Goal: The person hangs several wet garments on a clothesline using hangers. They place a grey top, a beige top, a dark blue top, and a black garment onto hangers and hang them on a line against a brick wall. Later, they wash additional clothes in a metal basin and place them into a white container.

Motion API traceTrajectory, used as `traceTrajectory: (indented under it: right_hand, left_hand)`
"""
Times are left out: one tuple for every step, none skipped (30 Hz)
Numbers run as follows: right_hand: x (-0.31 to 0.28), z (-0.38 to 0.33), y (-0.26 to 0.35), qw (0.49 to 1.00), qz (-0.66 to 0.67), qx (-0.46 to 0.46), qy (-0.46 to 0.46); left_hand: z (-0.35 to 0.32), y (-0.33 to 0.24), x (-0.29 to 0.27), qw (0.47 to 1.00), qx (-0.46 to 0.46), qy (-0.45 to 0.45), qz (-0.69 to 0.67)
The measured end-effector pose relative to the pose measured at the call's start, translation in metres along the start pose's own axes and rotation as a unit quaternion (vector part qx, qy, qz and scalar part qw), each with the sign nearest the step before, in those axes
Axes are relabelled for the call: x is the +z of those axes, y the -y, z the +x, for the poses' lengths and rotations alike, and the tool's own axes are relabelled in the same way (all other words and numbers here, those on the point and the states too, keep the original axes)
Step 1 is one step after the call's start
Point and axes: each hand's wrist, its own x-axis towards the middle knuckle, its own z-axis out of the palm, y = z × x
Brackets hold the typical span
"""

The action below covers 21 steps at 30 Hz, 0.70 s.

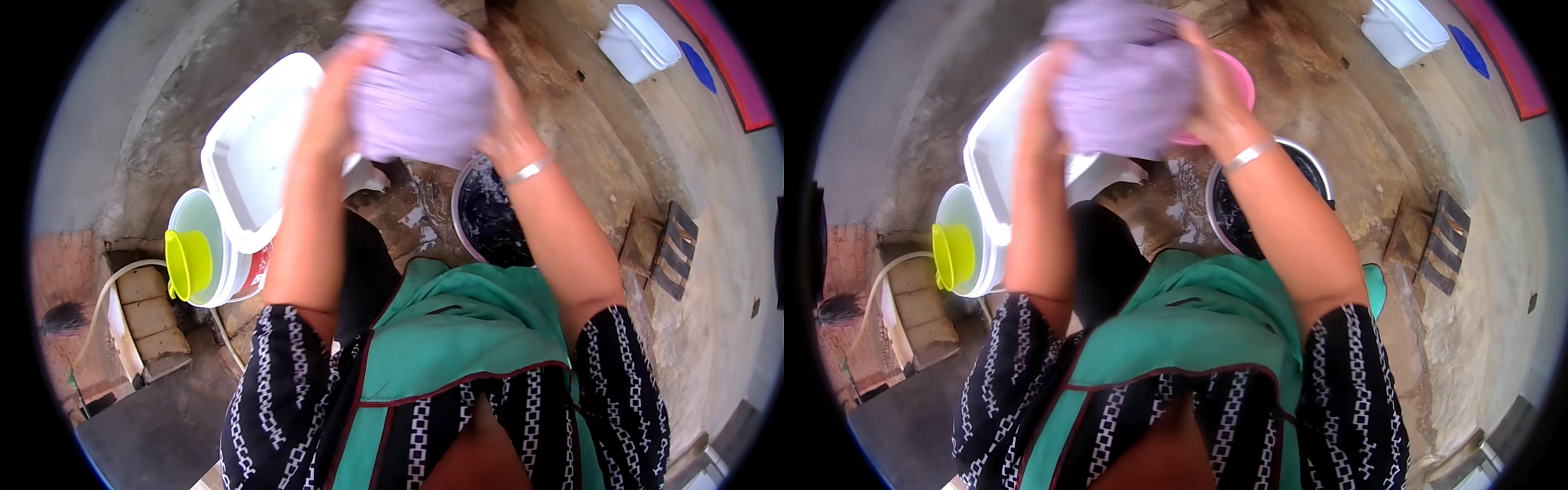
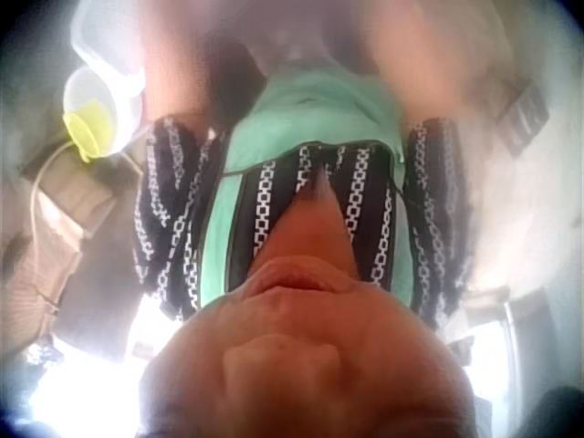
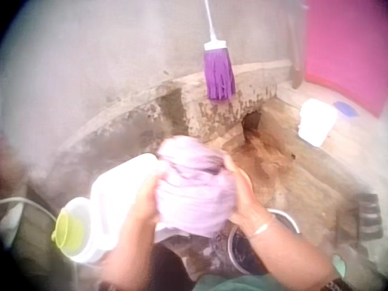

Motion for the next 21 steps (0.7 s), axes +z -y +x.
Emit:
traceTrajectory:
  right_hand:
    - [0.025,0.009,-0.003,0.999,-0.01,-0.012,0.036]
    - [0.03,0.029,-0.011,0.995,-0.001,0.013,0.096]
    - [0.034,0.042,-0.015,0.994,-0.039,0.037,0.099]
    - [0.044,0.045,-0.023,0.987,-0.075,0.078,0.12]
    - [0.034,0.047,-0.03,0.986,-0.138,0.039,0.089]
    - [0.008,0.047,-0.031,0.978,-0.206,-0.002,0.041]
    - [-0.032,0.047,-0.03,0.975,-0.222,-0.009,0.02]
    - [-0.067,0.036,-0.024,0.967,-0.254,-0.005,0.003]
    - [-0.1,0.018,-0.018,0.948,-0.31,-0.004,-0.069]
    - [-0.146,0.004,-0.014,0.933,-0.328,0.023,-0.144]
    - [-0.192,-0.012,-0.013,0.915,-0.339,0.046,-0.215]
    - [-0.231,-0.033,-0.012,0.89,-0.351,0.093,-0.274]
    - [-0.263,-0.052,-0.013,0.862,-0.358,0.144,-0.328]
    - [-0.287,-0.07,-0.017,0.835,-0.374,0.178,-0.362]
    - [-0.308,-0.085,-0.024,0.805,-0.389,0.214,-0.393]
    - [-0.337,-0.097,-0.038,0.773,-0.468,0.192,-0.383]
    - [-0.368,-0.105,-0.055,0.735,-0.544,0.165,-0.37]
    - [-0.376,-0.108,-0.063,0.691,-0.614,0.14,-0.354]
    - [-0.383,-0.109,-0.072,0.638,-0.677,0.12,-0.347]
    - [-0.376,-0.108,-0.078,0.62,-0.721,0.105,-0.292]
    - [-0.372,-0.106,-0.09,0.607,-0.74,0.116,-0.265]
  left_hand:
    - [0.0,-0.028,-0.015,0.986,0.055,-0.146,0.051]
    - [0.007,-0.052,-0.035,0.976,0.096,-0.18,0.078]
    - [0.009,-0.07,-0.048,0.974,0.1,-0.195,0.063]
    - [-0.005,-0.091,-0.075,0.961,0.112,-0.241,0.073]
    - [-0.005,-0.096,-0.106,0.95,0.114,-0.28,0.073]
    - [-0.001,-0.092,-0.131,0.959,0.063,-0.272,0.053]
    - [-0.002,-0.083,-0.14,0.961,-0.006,-0.273,0.055]
    - [0.001,-0.074,-0.199,0.978,-0.08,-0.181,0.063]
    - [0.0,-0.058,-0.205,0.969,-0.103,-0.195,0.11]
    - [0.005,-0.042,-0.221,0.949,-0.126,-0.235,0.169]
    - [0.009,-0.027,-0.243,0.936,-0.127,-0.231,0.233]
    - [0.011,-0.011,-0.24,0.9,-0.149,-0.265,0.313]
    - [0.009,0.0,-0.245,0.887,-0.157,-0.221,0.374]
    - [0.009,0.006,-0.251,0.869,-0.162,-0.175,0.433]
    - [0.011,0.006,-0.246,0.814,-0.173,-0.106,0.544]
    - [0.016,0.004,-0.239,0.742,-0.177,-0.036,0.645]
    - [0.024,0.003,-0.252,0.682,-0.221,-0.045,0.696]
    - [0.03,-0.001,-0.243,0.626,-0.203,-0.056,0.751]
    - [0.037,-0.006,-0.242,0.607,-0.149,-0.073,0.777]
    - [0.04,-0.006,-0.242,0.584,-0.104,-0.088,0.801]
    - [0.044,0.002,-0.223,0.624,-0.096,-0.083,0.771]
